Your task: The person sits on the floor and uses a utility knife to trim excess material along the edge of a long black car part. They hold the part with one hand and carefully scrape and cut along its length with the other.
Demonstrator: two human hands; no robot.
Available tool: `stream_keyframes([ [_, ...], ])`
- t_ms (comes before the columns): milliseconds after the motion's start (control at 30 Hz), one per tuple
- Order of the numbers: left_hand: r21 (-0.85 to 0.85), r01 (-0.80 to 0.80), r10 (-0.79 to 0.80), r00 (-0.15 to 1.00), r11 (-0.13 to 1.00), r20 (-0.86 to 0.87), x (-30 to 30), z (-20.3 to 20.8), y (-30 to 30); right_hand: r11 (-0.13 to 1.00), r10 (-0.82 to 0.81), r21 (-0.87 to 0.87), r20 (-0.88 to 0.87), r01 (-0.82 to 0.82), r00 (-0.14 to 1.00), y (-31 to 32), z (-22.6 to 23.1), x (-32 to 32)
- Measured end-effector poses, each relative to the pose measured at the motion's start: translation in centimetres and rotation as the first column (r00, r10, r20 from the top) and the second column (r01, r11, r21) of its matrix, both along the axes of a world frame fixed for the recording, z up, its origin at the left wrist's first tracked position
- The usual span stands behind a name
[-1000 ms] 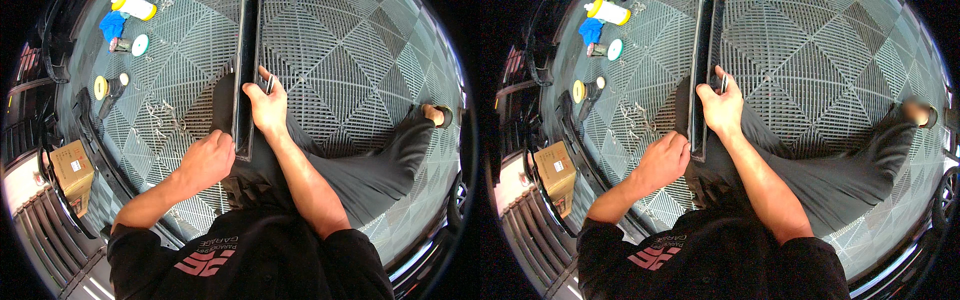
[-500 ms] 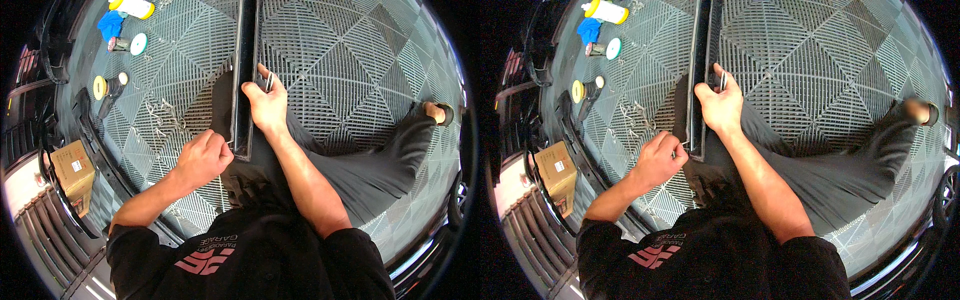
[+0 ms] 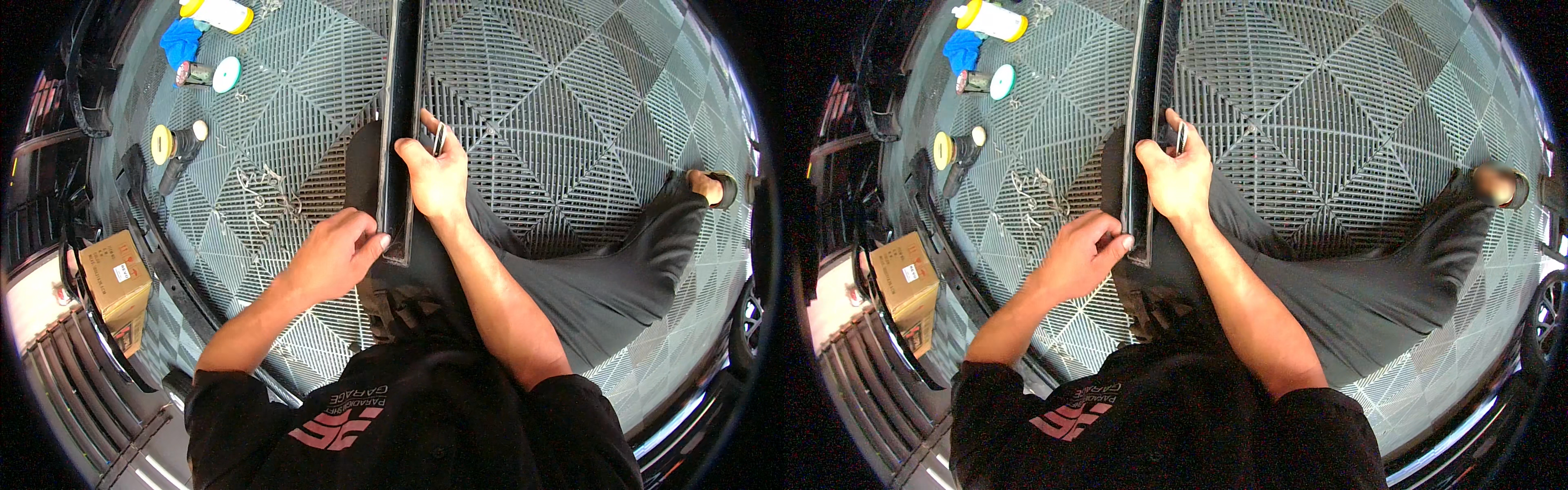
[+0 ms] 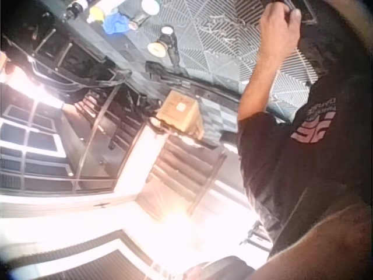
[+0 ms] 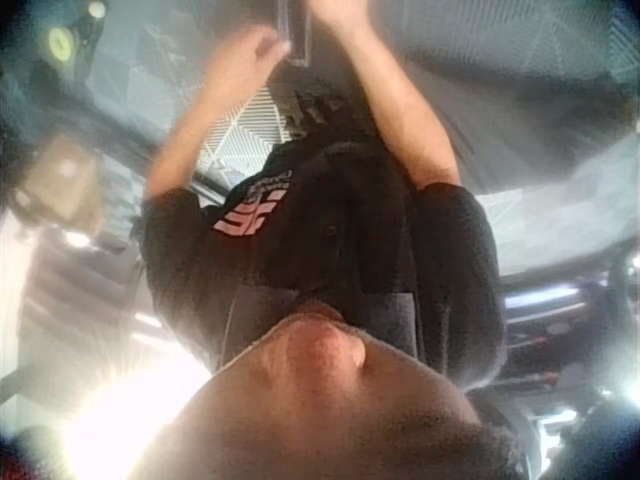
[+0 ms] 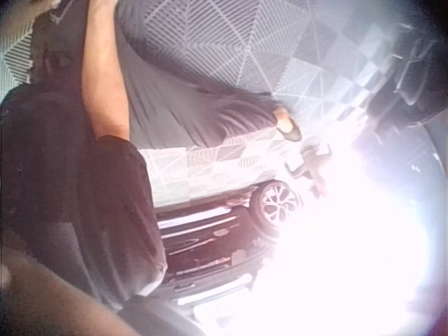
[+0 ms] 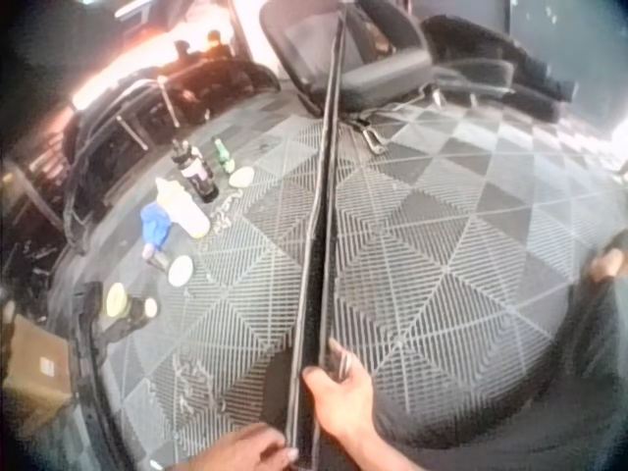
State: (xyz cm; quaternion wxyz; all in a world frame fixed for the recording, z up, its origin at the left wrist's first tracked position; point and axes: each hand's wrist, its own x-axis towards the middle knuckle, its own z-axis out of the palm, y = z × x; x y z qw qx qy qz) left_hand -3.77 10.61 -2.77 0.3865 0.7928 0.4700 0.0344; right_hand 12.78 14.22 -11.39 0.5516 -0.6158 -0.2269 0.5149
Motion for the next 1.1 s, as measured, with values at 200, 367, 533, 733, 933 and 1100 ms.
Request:
stream_keyframes([
  [200, 0.349, 0.315, -0.294, 0.949, 0.883, -0.114, 0.5, -0.1, 1.5, 1.000, -0.001, -0.008, -0.047, 0.001, 0.999, 0.0, 0.0, 0.0],
  [367, 0.488, 0.277, -0.275, 0.958, 0.828, -0.077, -0.8, -0.9, 2.1, 1.000, 0.024, -0.006, -0.019, -0.025, 1.000, 0.1, 0.1, 0.0],
  [533, 0.473, -0.132, 0.085, 0.989, 0.871, 0.121, -1.9, 2.2, 5.3, 1.000, -0.005, -0.011, -0.103, 0.004, 0.995, -0.1, -0.5, 0.3],
  [733, -0.224, -0.221, 0.245, 0.966, 0.949, 0.084, -1.8, 0.4, 2.0, 0.999, 0.009, -0.043, -0.042, -0.011, 0.999, 0.0, 0.1, -0.2],
  [933, -0.399, -0.320, 0.374, 0.925, 0.859, 0.063, -0.2, -1.8, 0.0, 1.000, -0.006, -0.011, -0.025, 0.006, 1.000, 0.1, -0.2, 0.0],
  [1100, -0.167, -0.214, 0.217, 0.976, 0.962, 0.001, 0.7, -0.7, 0.4, 0.998, 0.023, -0.061, -0.002, -0.024, 1.000, -0.1, 0.1, 0.2],
])
